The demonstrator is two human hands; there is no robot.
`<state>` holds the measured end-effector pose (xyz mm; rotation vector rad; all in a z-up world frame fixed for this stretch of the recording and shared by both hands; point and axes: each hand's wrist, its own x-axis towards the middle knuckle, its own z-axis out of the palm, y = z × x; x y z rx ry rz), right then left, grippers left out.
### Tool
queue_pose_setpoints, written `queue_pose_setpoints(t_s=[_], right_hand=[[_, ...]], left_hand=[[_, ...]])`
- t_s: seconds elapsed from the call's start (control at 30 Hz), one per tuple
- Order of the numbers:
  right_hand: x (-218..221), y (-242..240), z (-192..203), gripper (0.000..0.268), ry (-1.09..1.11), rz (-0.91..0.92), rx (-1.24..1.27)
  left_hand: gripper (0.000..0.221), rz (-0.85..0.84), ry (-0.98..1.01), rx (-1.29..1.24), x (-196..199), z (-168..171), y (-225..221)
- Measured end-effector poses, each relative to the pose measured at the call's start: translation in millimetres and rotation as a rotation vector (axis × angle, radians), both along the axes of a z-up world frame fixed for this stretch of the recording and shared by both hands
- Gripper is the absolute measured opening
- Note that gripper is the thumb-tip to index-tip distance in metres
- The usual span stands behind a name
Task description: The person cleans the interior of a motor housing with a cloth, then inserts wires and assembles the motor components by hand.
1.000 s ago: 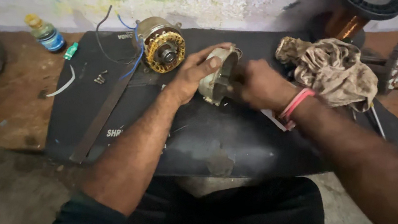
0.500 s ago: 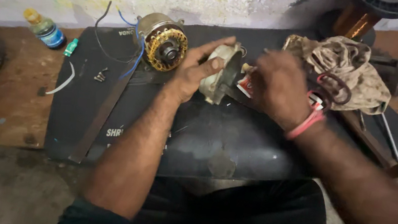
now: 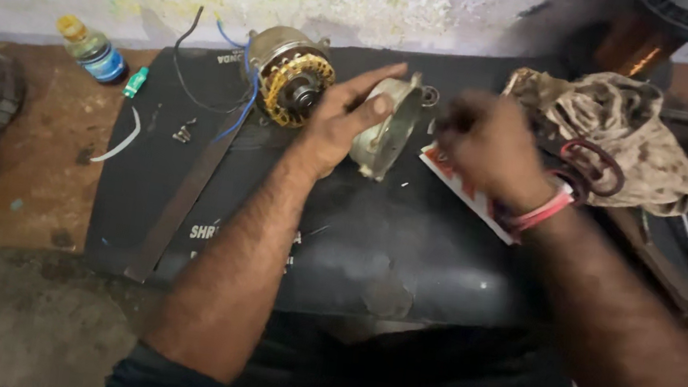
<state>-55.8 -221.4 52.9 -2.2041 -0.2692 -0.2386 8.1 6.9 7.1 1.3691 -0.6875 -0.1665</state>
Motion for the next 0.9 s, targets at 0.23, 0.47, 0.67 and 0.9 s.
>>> queue_pose_setpoints(t_s=[0.23, 0.47, 0.67, 0.9], right_hand=[[30.2, -31.6, 2.9, 0.015, 0.093, 0.257, 0.677], [24.3, -22.9, -25.8, 0.022, 0.045, 0.449, 0.649], [14.0, -2.6, -19.6, 0.021, -0.051, 0.29, 0.375], [0.8, 21.4, -8.5, 0.026, -0.495, 0.158, -0.118]], left_hand=[[0.076, 0.017, 0.011, -0.018, 1.1, -2.1, -6.6], [0.064, 0.055, -0.098, -0.015, -0.5, -3.2, -8.4], [0.061, 0.033, -0.083, -0.051, -2.0, -2.4, -10.3], [0.062, 0.007, -0.018, -0.075, -3.2, -3.0, -11.8]])
